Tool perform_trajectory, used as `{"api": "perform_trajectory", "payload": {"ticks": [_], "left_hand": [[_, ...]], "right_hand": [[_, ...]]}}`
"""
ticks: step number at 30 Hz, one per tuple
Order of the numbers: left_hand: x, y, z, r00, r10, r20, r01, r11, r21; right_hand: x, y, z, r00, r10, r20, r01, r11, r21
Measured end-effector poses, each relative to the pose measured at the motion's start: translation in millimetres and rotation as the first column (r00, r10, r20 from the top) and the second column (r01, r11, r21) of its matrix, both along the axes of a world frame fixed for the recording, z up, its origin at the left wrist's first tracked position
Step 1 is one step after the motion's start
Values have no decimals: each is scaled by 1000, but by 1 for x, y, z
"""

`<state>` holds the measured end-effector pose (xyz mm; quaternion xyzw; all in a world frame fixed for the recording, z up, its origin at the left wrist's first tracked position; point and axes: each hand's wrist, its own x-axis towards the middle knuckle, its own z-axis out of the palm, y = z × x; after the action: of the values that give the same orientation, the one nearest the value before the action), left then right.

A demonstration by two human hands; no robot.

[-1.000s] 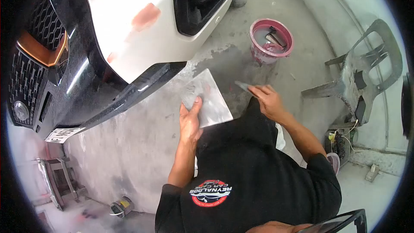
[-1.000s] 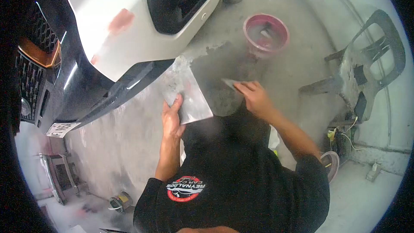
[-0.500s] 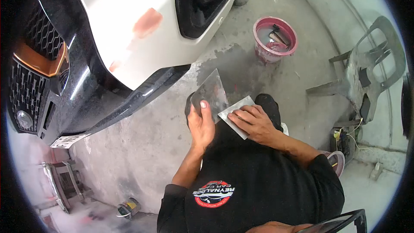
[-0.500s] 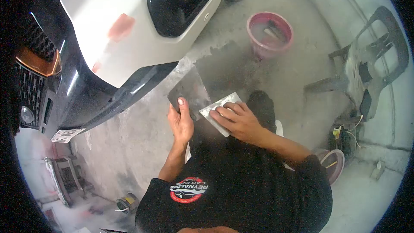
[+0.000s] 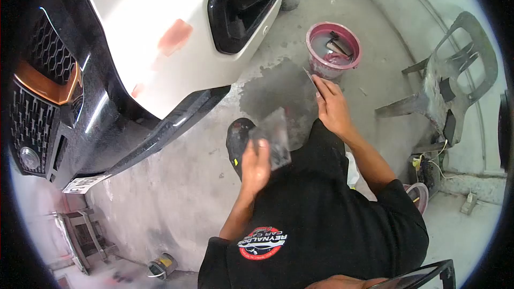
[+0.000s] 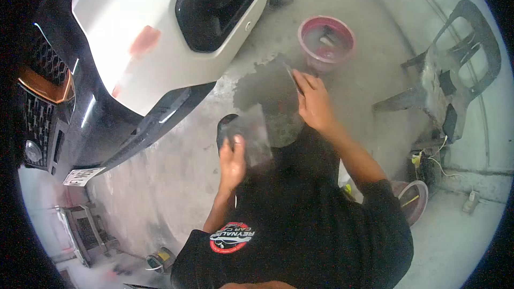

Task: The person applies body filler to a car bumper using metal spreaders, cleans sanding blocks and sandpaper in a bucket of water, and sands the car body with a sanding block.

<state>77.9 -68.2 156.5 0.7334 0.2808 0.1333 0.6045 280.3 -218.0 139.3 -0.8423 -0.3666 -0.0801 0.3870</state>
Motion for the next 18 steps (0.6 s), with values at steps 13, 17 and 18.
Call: {"api": "perform_trajectory", "payload": {"ticks": [13,17,18], "left_hand": [[42,20,16,646,242,724,240,836,-494],[41,11,26,674,125,728,252,888,-386],[44,6,21,666,128,735,311,848,-430]], "right_hand": [[-116,24,36,721,692,-19,-675,709,204],[-112,17,21,618,786,33,-772,599,211],[-112,20,15,701,712,30,-692,669,272]]}}
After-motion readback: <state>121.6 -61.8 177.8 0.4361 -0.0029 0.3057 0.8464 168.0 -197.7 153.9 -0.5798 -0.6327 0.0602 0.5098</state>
